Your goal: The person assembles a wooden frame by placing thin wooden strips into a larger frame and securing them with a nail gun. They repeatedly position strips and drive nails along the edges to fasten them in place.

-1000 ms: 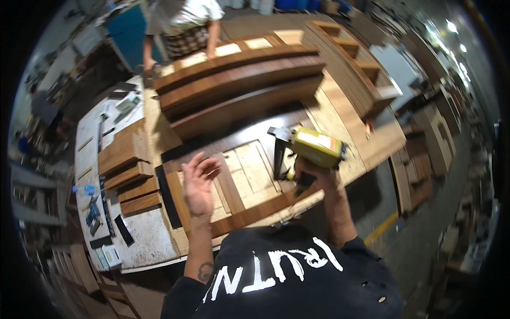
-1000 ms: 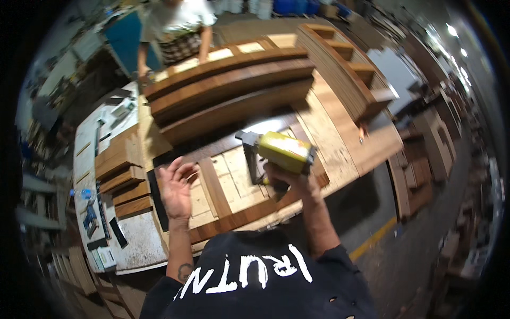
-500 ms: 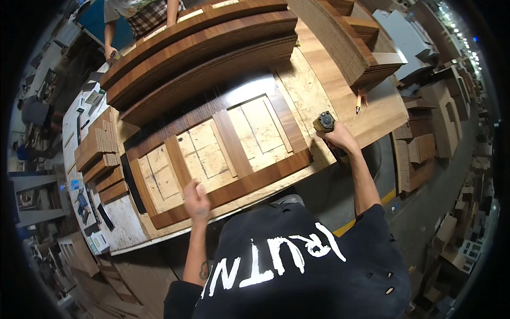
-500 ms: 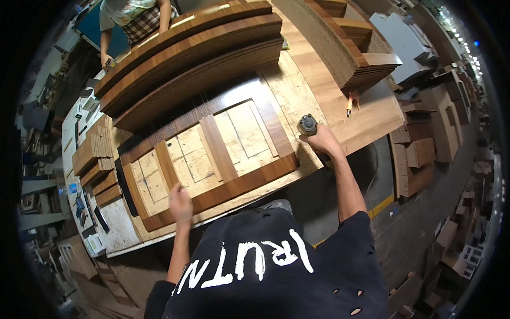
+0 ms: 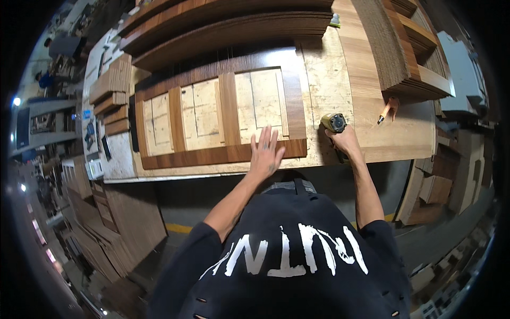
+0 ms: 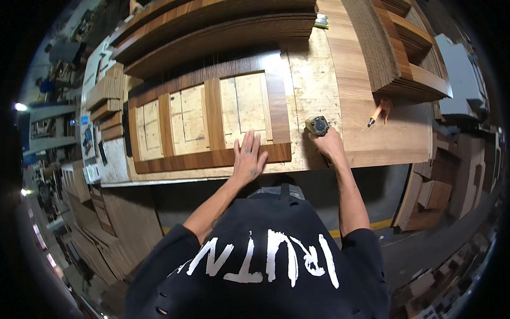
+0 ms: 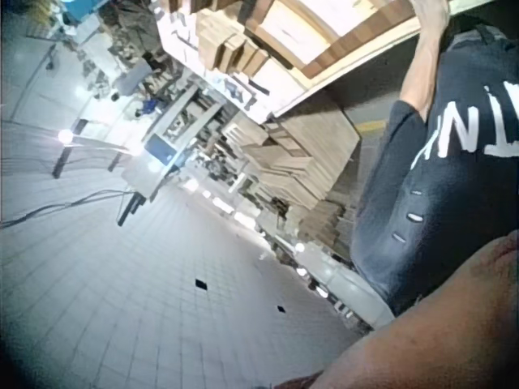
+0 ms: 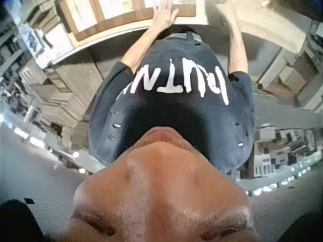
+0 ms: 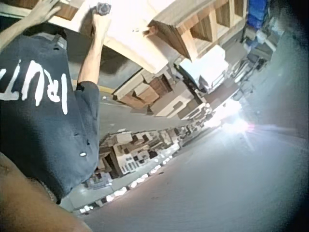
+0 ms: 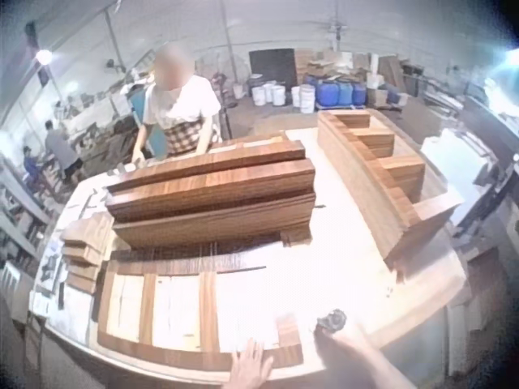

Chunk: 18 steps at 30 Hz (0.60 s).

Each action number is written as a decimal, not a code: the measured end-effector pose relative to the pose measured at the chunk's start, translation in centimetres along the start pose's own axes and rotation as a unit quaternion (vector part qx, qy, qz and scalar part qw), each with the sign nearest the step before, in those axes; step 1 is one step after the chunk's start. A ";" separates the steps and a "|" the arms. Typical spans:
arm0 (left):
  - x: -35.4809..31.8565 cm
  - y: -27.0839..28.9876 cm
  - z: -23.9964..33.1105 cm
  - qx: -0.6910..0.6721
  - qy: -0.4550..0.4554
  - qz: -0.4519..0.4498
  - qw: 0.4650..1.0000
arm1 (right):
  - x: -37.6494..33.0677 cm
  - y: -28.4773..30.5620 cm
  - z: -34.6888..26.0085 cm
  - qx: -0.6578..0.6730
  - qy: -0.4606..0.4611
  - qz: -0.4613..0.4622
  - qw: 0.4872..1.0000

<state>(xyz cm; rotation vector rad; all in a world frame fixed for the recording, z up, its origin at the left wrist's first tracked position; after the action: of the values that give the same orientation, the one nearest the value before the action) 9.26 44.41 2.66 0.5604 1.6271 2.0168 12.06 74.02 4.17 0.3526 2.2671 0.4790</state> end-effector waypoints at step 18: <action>3.7 -3.1 -2.5 0.068 0.210 -0.027 0.975 | -5.9 -4.5 -3.1 -0.115 0.165 -0.163 0.966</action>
<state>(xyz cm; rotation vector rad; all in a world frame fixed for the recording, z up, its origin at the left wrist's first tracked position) 5.19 45.23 -0.85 0.1319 2.0117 2.0934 13.21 67.02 7.87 -0.2334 2.4894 0.6548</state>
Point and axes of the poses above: each hand's wrist, its own x-axis towards the middle knuckle, its own y-axis out of the back of the hand, z = x × y, the point moved 7 cm from there along x, towards the middle knuckle, and after that the axes turned 13 degrees about x, right-handed, at the moved point
